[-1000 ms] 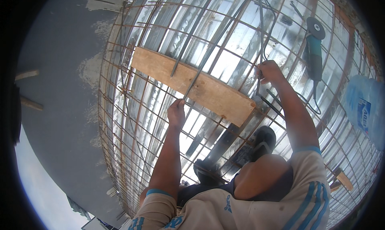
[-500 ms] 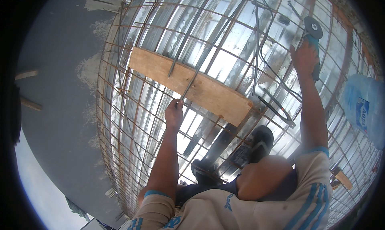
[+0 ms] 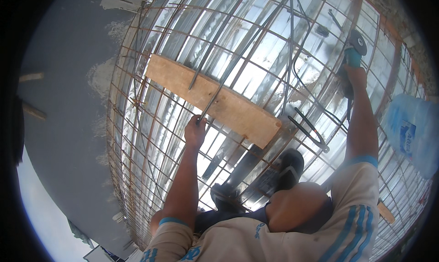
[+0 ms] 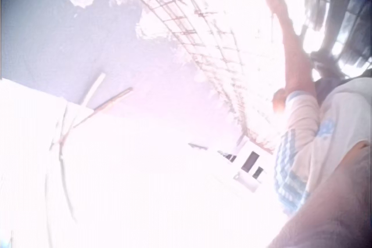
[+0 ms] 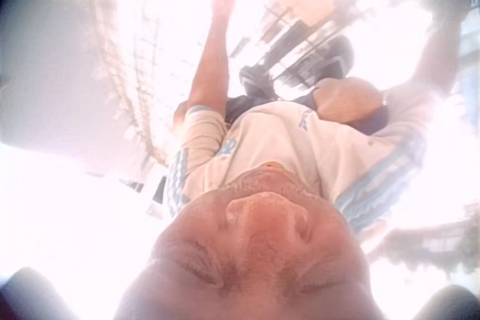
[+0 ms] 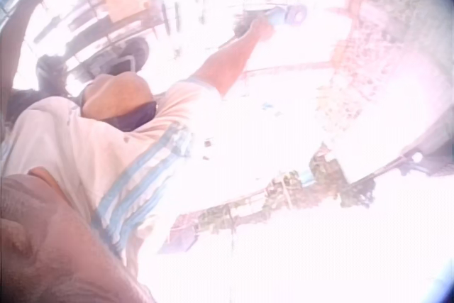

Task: The person cuts rebar rods with an angle grinder, then walks across a rebar grid on a construction site. They use pliers and a hammer to adjust and secure rebar intersections, and place a wooden block on the grid.

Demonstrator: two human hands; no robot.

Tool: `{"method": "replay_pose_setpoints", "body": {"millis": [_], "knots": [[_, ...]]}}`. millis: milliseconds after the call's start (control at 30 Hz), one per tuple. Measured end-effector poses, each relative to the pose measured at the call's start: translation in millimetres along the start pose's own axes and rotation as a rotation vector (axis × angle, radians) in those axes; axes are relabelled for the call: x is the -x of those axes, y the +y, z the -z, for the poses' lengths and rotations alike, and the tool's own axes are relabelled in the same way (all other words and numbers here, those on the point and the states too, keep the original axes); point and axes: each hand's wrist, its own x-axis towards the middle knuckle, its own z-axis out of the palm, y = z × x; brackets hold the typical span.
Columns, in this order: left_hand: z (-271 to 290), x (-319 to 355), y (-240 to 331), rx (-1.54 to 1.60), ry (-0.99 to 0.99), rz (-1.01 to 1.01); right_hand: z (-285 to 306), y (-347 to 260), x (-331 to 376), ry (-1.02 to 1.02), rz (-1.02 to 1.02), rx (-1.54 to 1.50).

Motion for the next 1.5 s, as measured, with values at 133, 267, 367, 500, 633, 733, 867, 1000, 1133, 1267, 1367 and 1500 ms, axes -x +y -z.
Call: {"method": "replay_pose_setpoints", "body": {"millis": [133,267,367,500,633,733,867,1000,1133,1267,1367,1500], "knots": [[-5.3,0.0,-6.0,0.059,0.06,-0.118,-4.2,24.4,-0.3,0.13,0.071,-0.383],[-12.0,6.4,6.7,-0.062,0.474,-0.355,31.3,-18.8,72.3,-0.062,0.195,-0.698],[-18.6,21.6,49.2,0.276,0.266,-0.336,41.1,-55.6,129.8,-0.312,0.262,-0.832],[-14.0,62.3,127.6,0.753,-0.454,-0.319,30.0,-109.4,204.0,-0.825,0.324,-1.182],[-1.0,87.5,164.5,1.322,-0.776,-0.313,15.9,-159.8,273.1,-1.078,0.486,-1.241],[42.2,101.8,175.8,1.351,-0.635,-0.378,24.4,-176.8,298.4,-1.148,0.58,-1.127],[69.6,111.5,161.5,1.021,-0.233,-0.418,51.4,-208.9,346.1,-0.766,0.639,-0.893],[77.3,119.4,162.1,1.044,-0.223,-0.488,75.4,-217.7,371.7,-0.822,0.52,-0.98],[95.2,112.2,157.9,1.249,-0.648,-0.515,90.3,-217.5,389.1,-0.879,0.555,-1.127],[106.6,108.0,156.5,1.453,-0.738,-0.642,98.6,-234.2,412.9,-0.851,0.636,-1.146],[133.7,117.3,158.6,1.292,-0.542,-0.608,97.8,-247.1,417.8,-0.734,0.638,-1.17],[136.4,118.5,152.6,1.211,-0.38,-0.58,87.5,-255.0,431.8,-0.591,0.629,-1.15]]}}
